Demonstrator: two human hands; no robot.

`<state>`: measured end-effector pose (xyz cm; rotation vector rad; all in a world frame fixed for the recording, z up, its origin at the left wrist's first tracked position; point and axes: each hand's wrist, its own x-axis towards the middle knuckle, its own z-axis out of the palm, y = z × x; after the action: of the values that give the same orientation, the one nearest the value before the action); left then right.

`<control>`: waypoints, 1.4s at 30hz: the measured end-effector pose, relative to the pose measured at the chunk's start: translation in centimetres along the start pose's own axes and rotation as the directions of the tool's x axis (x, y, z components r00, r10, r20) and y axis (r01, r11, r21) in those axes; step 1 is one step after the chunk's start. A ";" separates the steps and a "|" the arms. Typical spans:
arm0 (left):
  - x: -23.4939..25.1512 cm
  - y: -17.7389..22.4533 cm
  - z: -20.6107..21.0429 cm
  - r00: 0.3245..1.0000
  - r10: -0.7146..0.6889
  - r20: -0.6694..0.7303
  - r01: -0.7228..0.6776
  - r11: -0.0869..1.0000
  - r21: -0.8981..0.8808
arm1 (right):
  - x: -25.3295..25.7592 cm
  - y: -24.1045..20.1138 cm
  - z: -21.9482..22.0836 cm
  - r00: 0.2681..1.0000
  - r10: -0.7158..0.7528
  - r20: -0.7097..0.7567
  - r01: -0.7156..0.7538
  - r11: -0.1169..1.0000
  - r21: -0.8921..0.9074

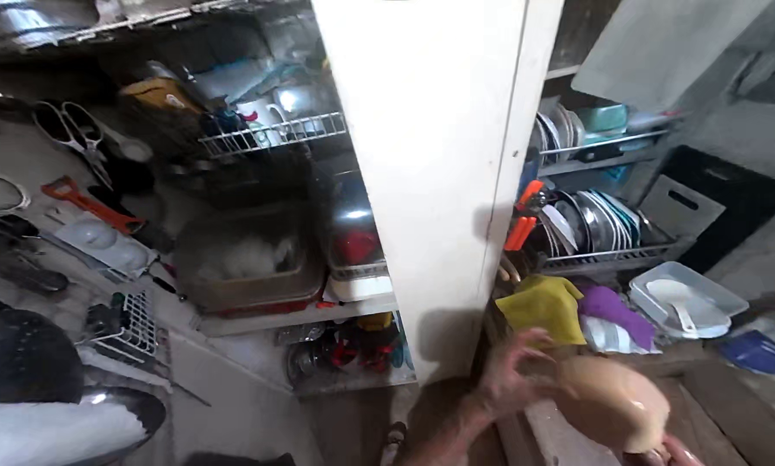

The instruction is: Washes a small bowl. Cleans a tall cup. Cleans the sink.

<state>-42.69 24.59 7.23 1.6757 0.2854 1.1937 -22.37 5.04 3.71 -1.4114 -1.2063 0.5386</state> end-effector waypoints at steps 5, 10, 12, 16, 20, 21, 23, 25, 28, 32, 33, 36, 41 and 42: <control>5.5 3.7 -18.6 0.753 0.228 -0.617 0.172 0.838 0.518 | 4.4 -2.4 10.1 0.924 0.101 0.368 0.017 0.952 -0.306; 9.3 4.0 -27.1 0.900 0.064 -0.431 0.300 0.627 0.719 | 7.8 0.4 25.3 0.838 0.149 0.524 -0.035 0.975 -0.221; 9.2 3.6 -28.3 0.930 0.133 -0.344 0.176 0.658 0.732 | 9.3 0.3 30.5 0.828 0.177 0.532 -0.063 0.972 -0.225; 8.2 4.2 -29.4 0.965 0.220 -0.144 -0.078 0.763 0.642 | 12.3 -1.8 38.4 0.843 0.183 0.506 -0.132 0.982 -0.136; 7.3 5.4 -29.3 0.943 0.274 0.190 -0.333 0.785 0.523 | 16.9 -13.5 40.4 0.744 0.527 0.411 -0.426 0.848 -0.316; 7.4 5.9 -29.7 0.927 0.291 0.237 -0.374 0.778 0.505 | 17.8 -16.4 40.6 0.699 0.625 0.347 -0.534 0.779 -0.328; 9.1 7.3 -32.4 0.912 0.323 0.252 -0.410 0.705 0.579 | 18.9 -17.7 41.5 0.674 0.700 0.236 -0.668 0.714 -0.209; 13.5 9.2 -37.4 0.895 0.378 0.235 -0.414 0.512 0.753 | 17.8 -11.6 42.6 0.849 0.497 0.179 -0.523 0.840 0.147; 24.2 11.7 -45.0 0.846 0.470 0.252 -0.386 0.213 0.898 | 18.5 -7.4 42.8 0.962 0.243 0.122 -0.271 0.872 0.407; 36.5 13.3 -49.9 0.885 0.279 0.372 -0.404 0.066 0.912 | 21.4 -11.2 42.4 0.966 0.247 0.081 -0.253 0.820 0.514; 38.3 13.3 -50.0 0.892 0.224 0.392 -0.410 0.039 0.911 | 22.1 -11.7 42.4 0.973 0.215 0.085 -0.223 0.774 0.593; 41.1 13.8 -49.3 0.887 0.090 0.453 -0.455 0.000 0.891 | 23.9 -12.3 42.5 0.983 0.173 0.056 -0.160 0.676 0.719; 41.7 14.7 -49.4 0.856 -0.035 0.516 -0.517 -0.049 0.855 | 26.3 -13.5 41.9 0.990 0.140 0.010 -0.106 0.695 0.711; 41.7 14.9 -49.3 0.856 -0.044 0.514 -0.516 -0.062 0.854 | 26.9 -14.0 41.8 0.991 0.132 0.008 -0.099 0.700 0.707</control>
<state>-67.47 74.63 42.92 3.4417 0.7423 0.7177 -53.39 44.96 14.42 -0.8164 -0.7341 0.9405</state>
